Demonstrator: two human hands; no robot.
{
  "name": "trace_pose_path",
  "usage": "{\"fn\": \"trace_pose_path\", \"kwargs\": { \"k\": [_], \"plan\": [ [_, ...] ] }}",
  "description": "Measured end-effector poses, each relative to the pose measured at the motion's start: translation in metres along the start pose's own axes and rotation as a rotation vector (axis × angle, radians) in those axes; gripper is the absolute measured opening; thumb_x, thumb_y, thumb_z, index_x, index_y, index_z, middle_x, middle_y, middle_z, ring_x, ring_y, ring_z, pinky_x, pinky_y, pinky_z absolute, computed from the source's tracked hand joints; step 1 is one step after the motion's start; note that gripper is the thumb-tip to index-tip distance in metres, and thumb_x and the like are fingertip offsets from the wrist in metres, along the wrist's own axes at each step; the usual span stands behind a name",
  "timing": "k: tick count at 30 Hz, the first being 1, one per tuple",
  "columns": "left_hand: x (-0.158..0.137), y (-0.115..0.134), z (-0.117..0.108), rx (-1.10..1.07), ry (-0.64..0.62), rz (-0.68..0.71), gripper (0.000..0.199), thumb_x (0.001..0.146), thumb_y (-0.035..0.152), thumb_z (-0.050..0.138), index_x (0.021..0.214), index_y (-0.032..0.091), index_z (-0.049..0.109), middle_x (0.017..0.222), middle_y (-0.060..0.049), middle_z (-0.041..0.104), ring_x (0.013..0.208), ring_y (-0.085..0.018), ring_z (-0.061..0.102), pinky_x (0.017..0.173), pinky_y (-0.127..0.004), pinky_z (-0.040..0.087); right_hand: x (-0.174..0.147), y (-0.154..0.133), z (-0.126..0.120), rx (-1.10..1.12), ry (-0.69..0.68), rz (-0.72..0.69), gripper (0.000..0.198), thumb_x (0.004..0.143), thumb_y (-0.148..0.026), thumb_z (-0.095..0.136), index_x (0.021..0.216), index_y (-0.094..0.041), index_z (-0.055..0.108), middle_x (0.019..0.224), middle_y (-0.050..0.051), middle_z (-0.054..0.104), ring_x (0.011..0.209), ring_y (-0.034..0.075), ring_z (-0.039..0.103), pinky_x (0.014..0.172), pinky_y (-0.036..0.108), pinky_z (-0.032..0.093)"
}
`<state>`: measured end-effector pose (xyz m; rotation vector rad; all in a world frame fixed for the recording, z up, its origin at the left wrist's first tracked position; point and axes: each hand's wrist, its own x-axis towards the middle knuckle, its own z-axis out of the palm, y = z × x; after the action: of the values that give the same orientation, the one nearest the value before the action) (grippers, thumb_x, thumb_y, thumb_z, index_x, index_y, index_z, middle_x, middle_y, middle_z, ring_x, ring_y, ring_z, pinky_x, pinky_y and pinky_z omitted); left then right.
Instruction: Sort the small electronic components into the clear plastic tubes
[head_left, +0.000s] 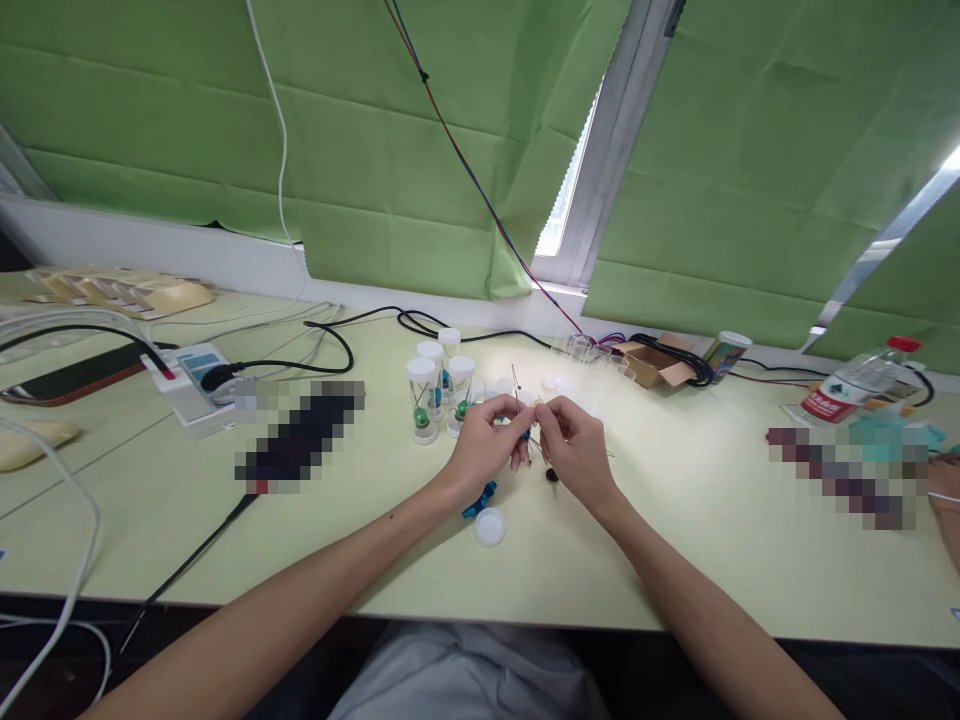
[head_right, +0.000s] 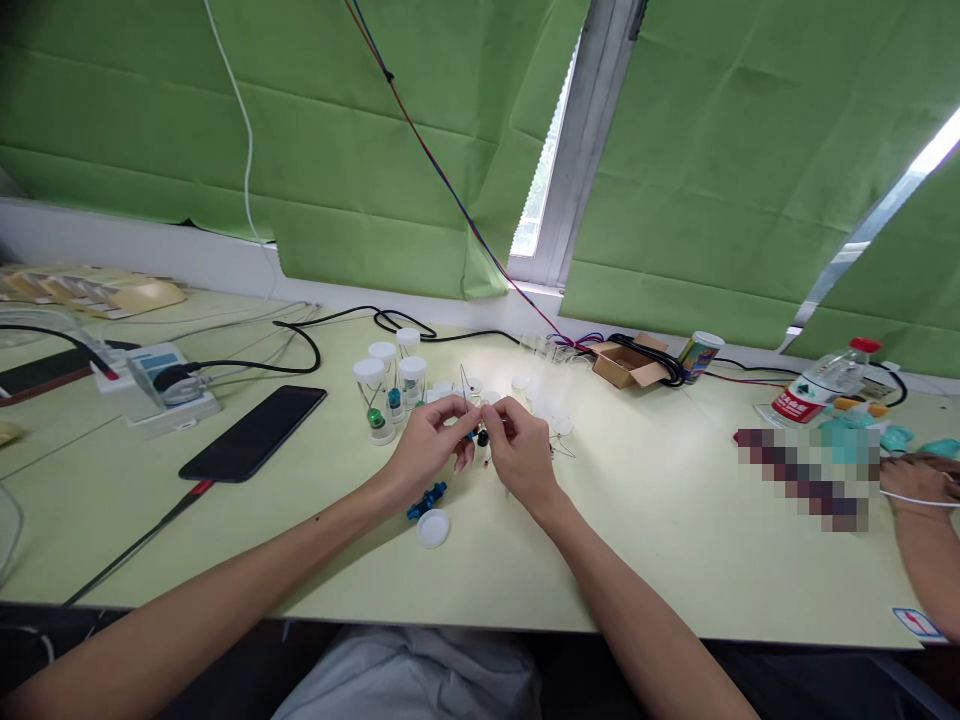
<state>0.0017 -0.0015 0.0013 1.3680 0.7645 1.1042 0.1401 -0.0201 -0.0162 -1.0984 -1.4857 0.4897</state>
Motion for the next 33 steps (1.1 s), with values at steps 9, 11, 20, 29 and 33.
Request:
{"fn": "trace_pose_path", "kwargs": {
  "k": [9, 11, 20, 29, 33],
  "plan": [
    [-0.0001, 0.0000, 0.0001, 0.011, -0.004, 0.001, 0.030, 0.085, 0.043, 0.066, 0.074, 0.017, 0.056, 0.053, 0.002, 0.055, 0.043, -0.010, 0.052, 0.042, -0.021, 0.039, 0.0001, -0.0006, 0.0000, -0.022, 0.008, -0.004, 0.032, 0.095, -0.041, 0.054, 0.070, -0.020, 0.052, 0.051, -0.006, 0.044, 0.044, 0.010, 0.041, 0.047, 0.024, 0.034],
    [-0.0001, -0.0002, 0.0000, 0.003, -0.007, 0.002, 0.031, 0.084, 0.044, 0.067, 0.073, 0.017, 0.056, 0.054, 0.002, 0.055, 0.043, -0.010, 0.053, 0.042, -0.021, 0.039, 0.0002, -0.0009, 0.0003, -0.025, 0.009, -0.007, 0.032, 0.095, -0.041, 0.054, 0.070, -0.020, 0.052, 0.051, -0.006, 0.044, 0.045, 0.010, 0.041, 0.048, 0.025, 0.034],
    [-0.0006, 0.0020, 0.0004, -0.023, -0.003, -0.014, 0.033, 0.082, 0.046, 0.069, 0.072, 0.017, 0.056, 0.056, 0.002, 0.055, 0.044, -0.010, 0.054, 0.042, -0.022, 0.039, -0.0002, -0.0023, -0.0003, -0.051, 0.011, 0.010, 0.035, 0.095, -0.044, 0.054, 0.068, -0.021, 0.051, 0.049, -0.006, 0.044, 0.045, 0.011, 0.042, 0.048, 0.025, 0.036],
    [-0.0004, 0.0016, 0.0000, -0.018, -0.015, -0.012, 0.032, 0.082, 0.044, 0.069, 0.073, 0.017, 0.055, 0.056, 0.003, 0.054, 0.043, -0.010, 0.054, 0.041, -0.021, 0.039, -0.0003, -0.0030, -0.0002, -0.060, 0.005, 0.024, 0.036, 0.095, -0.043, 0.053, 0.067, -0.021, 0.049, 0.050, -0.006, 0.042, 0.045, 0.010, 0.040, 0.048, 0.025, 0.033],
    [-0.0004, 0.0007, 0.0002, -0.009, -0.014, -0.004, 0.032, 0.083, 0.044, 0.068, 0.072, 0.017, 0.055, 0.057, 0.003, 0.055, 0.043, -0.009, 0.053, 0.042, -0.021, 0.039, -0.0004, -0.0031, -0.0002, -0.064, 0.004, 0.013, 0.038, 0.095, -0.044, 0.052, 0.066, -0.021, 0.048, 0.050, -0.006, 0.042, 0.045, 0.010, 0.040, 0.048, 0.025, 0.033]
  ]
}}
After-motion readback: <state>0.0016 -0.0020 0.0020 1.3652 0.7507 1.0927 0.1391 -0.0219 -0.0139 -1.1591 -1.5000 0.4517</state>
